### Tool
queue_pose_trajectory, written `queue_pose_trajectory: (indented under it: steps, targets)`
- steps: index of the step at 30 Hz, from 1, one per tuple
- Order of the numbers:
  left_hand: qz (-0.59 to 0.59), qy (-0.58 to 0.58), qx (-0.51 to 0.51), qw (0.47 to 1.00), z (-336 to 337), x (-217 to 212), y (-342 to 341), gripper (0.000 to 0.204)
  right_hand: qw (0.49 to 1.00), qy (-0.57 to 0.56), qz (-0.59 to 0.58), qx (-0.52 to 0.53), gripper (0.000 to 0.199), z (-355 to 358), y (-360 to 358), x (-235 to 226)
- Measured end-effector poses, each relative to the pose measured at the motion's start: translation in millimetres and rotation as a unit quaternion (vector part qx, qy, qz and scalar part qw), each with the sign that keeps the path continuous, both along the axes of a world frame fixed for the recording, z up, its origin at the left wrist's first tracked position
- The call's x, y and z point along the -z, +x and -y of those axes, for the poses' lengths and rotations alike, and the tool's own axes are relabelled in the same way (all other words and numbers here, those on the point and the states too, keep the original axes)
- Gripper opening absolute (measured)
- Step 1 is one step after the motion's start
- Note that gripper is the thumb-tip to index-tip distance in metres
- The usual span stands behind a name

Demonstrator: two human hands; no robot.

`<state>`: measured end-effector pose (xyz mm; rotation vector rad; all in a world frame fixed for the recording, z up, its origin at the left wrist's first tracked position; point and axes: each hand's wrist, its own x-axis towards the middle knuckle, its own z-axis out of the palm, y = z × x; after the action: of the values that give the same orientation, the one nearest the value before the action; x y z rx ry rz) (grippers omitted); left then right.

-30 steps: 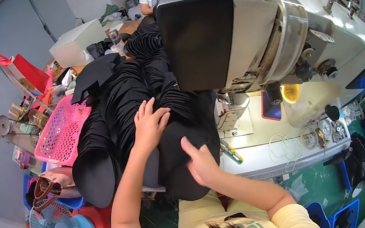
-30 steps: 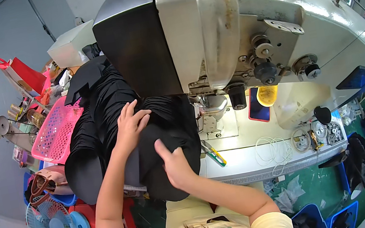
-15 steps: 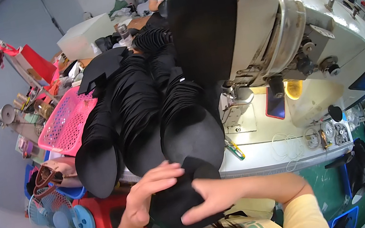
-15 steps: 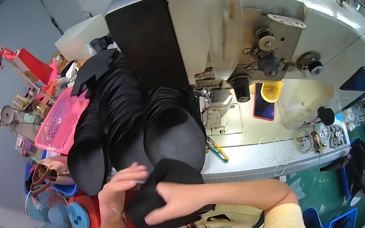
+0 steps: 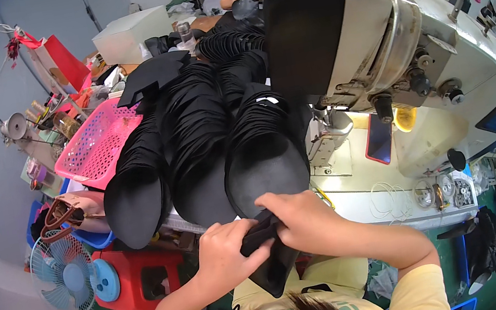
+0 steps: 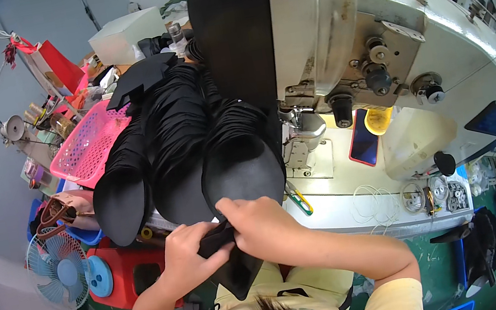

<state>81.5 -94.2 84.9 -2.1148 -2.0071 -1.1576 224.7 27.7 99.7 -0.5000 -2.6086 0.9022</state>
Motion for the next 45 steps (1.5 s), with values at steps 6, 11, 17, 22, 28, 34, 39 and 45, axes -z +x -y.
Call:
queue_pose_trajectory:
  steps: [6,11,17,22,28,34,39,45]
  targets:
    - [0.116,0.032,-0.003,0.993,18,2,-19,0.015,0.985,-0.148,-0.013,-0.085,0.027,-18,-2,11]
    - [0.081,-0.005,-0.033,0.996,20,-2,-32,0.023,0.961,0.004,-0.269,0.069,0.017,-11,-13,35]
    - [0.346,-0.075,-0.018,0.935,54,13,-59,0.019,0.954,-0.256,-0.121,-0.094,0.025,-13,-16,24]
    - [0.291,-0.066,-0.059,0.952,59,24,-79,0.016,0.992,-0.034,-0.118,-0.031,0.016,-12,-26,41]
    - [0.231,-0.058,-0.169,0.956,51,20,-81,0.019,0.954,0.111,-0.271,0.066,0.013,-1,-54,50]
    - [0.228,0.164,-0.184,0.942,45,37,-87,0.032,0.977,-0.156,-0.126,-0.068,0.025,-28,-62,43]
    - [0.354,-0.05,-0.131,0.924,34,29,-100,0.027,0.956,-0.076,-0.271,0.087,0.027,-30,-65,54]
    - [0.448,0.055,-0.176,0.875,30,58,-122,0.023,0.964,-0.225,-0.128,0.068,0.012,-41,-73,51]
